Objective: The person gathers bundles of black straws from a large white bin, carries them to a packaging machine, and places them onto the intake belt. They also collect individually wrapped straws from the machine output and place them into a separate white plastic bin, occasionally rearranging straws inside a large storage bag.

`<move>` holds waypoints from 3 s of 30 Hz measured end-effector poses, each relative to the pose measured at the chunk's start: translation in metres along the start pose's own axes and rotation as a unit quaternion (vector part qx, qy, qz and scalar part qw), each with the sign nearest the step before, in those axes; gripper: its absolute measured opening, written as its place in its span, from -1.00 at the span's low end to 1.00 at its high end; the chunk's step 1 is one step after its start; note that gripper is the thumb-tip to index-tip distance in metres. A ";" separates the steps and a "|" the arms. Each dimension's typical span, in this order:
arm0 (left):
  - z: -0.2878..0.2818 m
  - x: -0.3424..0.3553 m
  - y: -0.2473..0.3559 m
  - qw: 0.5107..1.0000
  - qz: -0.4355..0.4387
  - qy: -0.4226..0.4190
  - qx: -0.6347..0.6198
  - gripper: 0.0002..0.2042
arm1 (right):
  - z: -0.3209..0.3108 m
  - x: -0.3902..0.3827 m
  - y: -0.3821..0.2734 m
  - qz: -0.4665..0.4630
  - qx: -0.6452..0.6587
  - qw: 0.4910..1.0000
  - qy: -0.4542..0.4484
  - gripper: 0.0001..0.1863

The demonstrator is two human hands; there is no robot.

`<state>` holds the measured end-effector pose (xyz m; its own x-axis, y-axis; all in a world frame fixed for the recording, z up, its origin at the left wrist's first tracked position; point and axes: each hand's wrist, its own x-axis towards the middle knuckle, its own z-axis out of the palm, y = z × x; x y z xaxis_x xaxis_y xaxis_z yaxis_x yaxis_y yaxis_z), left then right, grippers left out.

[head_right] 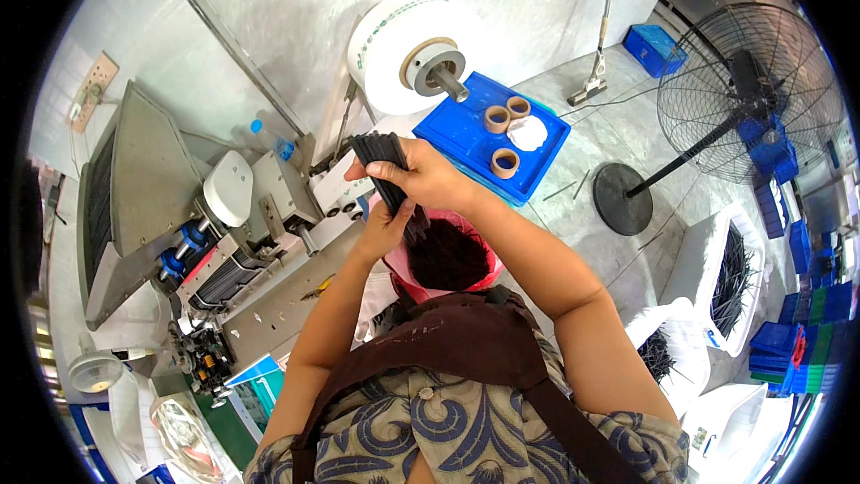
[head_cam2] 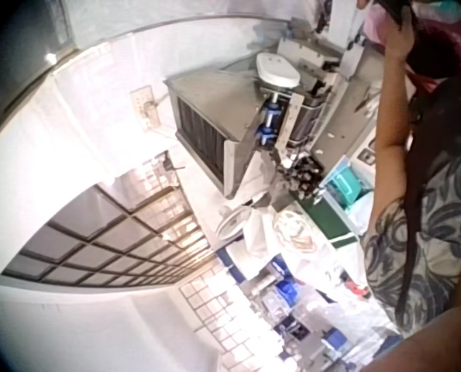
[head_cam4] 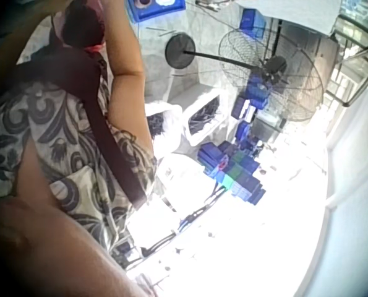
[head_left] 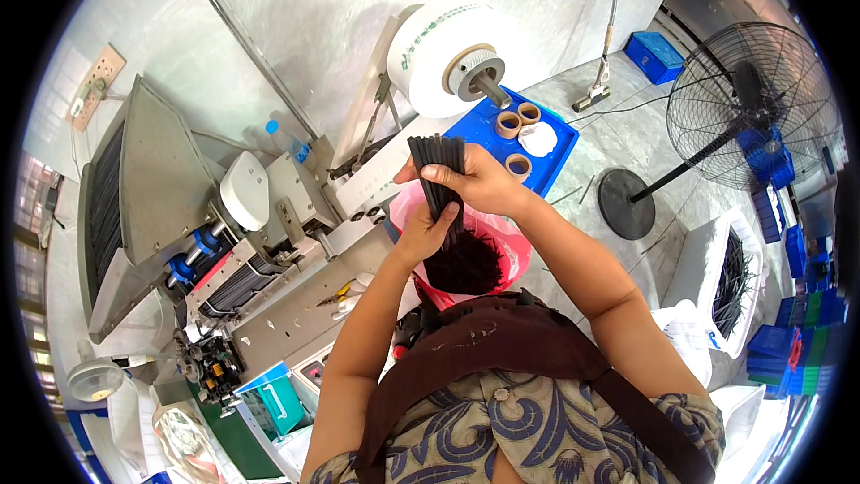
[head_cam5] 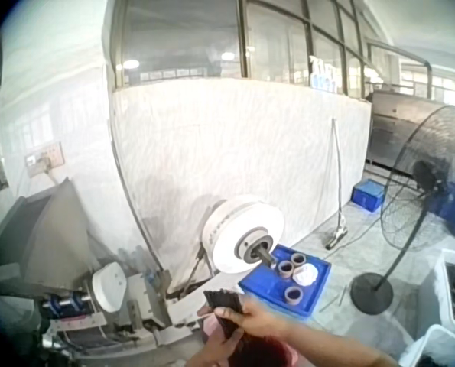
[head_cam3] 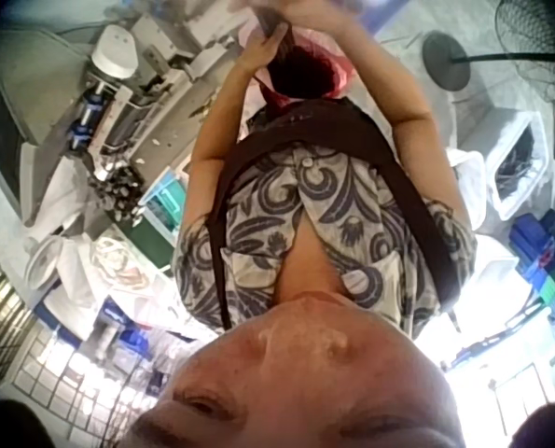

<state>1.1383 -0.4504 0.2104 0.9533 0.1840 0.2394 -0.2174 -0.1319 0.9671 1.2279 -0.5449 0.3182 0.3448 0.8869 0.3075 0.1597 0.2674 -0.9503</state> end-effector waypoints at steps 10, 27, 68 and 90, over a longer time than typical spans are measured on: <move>-0.006 0.004 0.003 0.997 0.041 0.028 0.064 -0.74 | 0.000 -0.002 0.011 -0.021 -0.045 0.999 -0.011 -0.82; 0.003 -0.003 0.021 0.979 -0.141 -0.099 -0.112 -0.75 | -0.013 0.014 -0.015 0.092 0.164 0.982 0.009 -0.78; 0.024 -0.295 0.050 0.905 -0.264 0.014 -0.332 -0.68 | 0.228 -0.100 0.073 0.416 0.399 0.812 -0.098 -0.70; -0.121 -0.593 0.041 0.908 -0.328 0.261 -0.001 -0.65 | 0.379 0.277 -0.114 -0.236 -0.620 0.741 -0.103 -0.66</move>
<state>0.5386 -0.4471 0.1184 0.6488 0.6586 -0.3811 0.3611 0.1743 0.9161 0.9544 -0.1865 0.4930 -0.1481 0.8774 0.4562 0.9889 0.1274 0.0759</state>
